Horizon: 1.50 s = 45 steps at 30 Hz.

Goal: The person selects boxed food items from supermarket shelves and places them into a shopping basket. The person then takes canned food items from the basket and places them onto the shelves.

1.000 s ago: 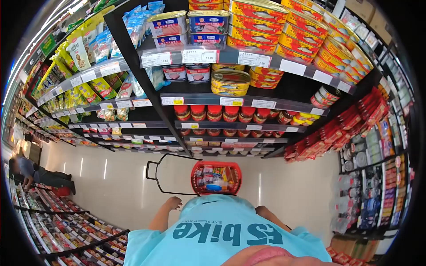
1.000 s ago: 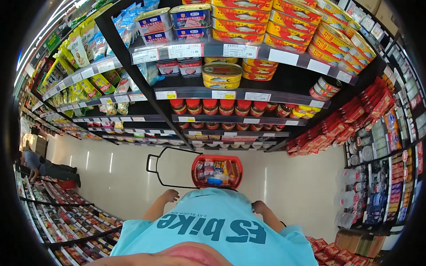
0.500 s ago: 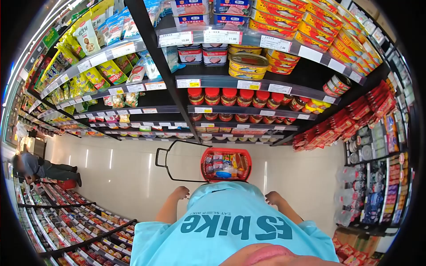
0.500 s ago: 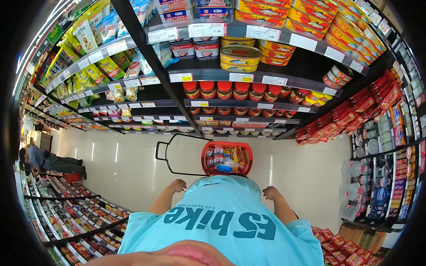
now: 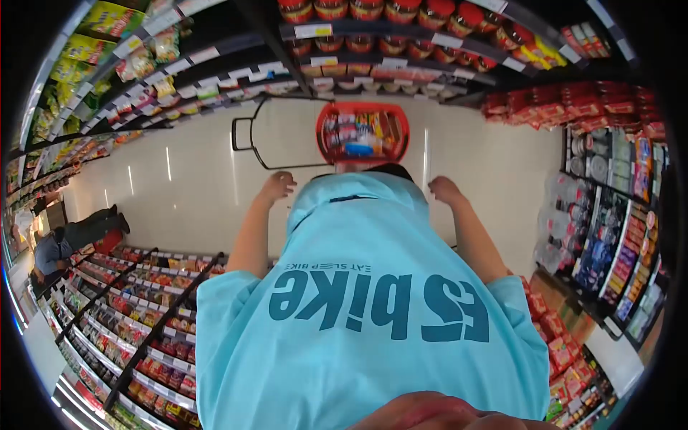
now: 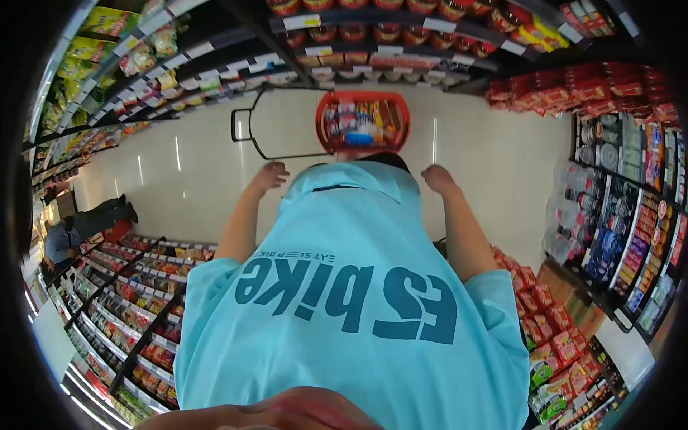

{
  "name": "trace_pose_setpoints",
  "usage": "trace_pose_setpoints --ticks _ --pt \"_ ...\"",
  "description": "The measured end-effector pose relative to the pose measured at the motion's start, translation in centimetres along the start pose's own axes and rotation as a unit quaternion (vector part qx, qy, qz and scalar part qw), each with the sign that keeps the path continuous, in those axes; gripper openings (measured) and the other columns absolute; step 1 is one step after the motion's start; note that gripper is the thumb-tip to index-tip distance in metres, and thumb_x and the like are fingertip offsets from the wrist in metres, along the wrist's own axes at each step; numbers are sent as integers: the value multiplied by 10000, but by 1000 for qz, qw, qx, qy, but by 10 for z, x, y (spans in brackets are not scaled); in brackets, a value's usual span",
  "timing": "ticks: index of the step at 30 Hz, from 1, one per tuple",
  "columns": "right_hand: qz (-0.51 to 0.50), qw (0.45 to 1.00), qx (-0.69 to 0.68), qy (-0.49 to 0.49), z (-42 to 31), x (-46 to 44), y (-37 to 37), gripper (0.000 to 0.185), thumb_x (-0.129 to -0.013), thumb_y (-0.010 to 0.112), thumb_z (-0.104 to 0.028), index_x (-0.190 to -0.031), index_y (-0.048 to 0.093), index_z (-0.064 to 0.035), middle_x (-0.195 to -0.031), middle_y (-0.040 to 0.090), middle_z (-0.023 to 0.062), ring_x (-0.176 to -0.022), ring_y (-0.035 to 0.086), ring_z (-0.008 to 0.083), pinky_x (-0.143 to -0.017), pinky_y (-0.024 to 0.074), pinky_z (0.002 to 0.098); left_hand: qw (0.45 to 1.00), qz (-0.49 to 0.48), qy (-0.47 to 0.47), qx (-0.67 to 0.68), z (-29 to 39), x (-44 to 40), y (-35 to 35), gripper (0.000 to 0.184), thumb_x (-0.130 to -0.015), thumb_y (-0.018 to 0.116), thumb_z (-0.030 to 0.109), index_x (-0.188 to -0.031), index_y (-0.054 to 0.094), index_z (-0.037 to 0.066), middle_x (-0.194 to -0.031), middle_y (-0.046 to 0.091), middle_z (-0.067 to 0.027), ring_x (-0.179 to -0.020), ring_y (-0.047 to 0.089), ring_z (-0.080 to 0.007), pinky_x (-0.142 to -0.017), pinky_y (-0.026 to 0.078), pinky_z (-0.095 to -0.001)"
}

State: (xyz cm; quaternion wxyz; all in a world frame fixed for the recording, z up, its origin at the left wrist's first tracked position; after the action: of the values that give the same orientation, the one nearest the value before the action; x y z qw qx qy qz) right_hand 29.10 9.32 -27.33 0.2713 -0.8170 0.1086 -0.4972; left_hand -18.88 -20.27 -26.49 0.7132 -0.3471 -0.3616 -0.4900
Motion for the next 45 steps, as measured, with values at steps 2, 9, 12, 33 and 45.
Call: trace_pose_setpoints --ticks 2,9,12,33,45 --pt "44 998 9 32 -16 4 -10 322 -883 589 -302 -933 699 -4 -901 714 159 -858 686 284 -758 542 410 999 -37 -15 0 4 -4 4 438 -964 545 368 -1299 554 85 -1158 697 -97 -920 649 -190 -804 527 -357" --pt "1 990 -103 92 -22 -36 7 371 -887 585 -339 -1023 690 -10 -911 723 141 -856 686 283 -791 535 403 997 -78 -20 -16 36 -3 44 461 -967 536 391 -1302 564 76 -1162 695 -91 -905 641 -177 -802 525 -332" --pt "-26 992 -77 96 -32 -57 10 381 -891 593 -352 -1027 694 -11 -927 722 140 -851 685 279 -801 535 397 994 -101 -37 -14 28 -23 68 433 -964 547 373 -1278 583 77 -1122 708 -84 -884 644 -167 -775 527 -316" --pt "-50 792 -568 218 18 -408 149 752 -867 757 -461 -1404 457 -28 -1400 489 197 -1222 549 325 -1010 510 454 708 -327 -178 600 -55 -144 386 396 -1016 540 230 -1372 492 61 -1185 664 -65 -1033 665 -186 -845 547 -312" --pt "47 636 -696 330 43 -484 198 751 -857 793 -409 -1441 400 -148 -1416 405 190 -1281 440 342 -1079 442 486 528 -430 -250 688 -48 -173 395 540 -1004 476 378 -1494 396 166 -1421 553 -138 -1234 589 -286 -1051 451 -479"
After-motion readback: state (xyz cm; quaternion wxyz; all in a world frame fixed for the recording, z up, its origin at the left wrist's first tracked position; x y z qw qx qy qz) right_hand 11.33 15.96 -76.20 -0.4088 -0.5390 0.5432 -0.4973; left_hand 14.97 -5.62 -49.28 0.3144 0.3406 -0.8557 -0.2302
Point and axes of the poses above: each hand's wrist, its own x-axis away from the middle knuckle, its own y-axis out of the palm, z = x × y, the point moved 4 cm from there along -x, towards the middle knuckle
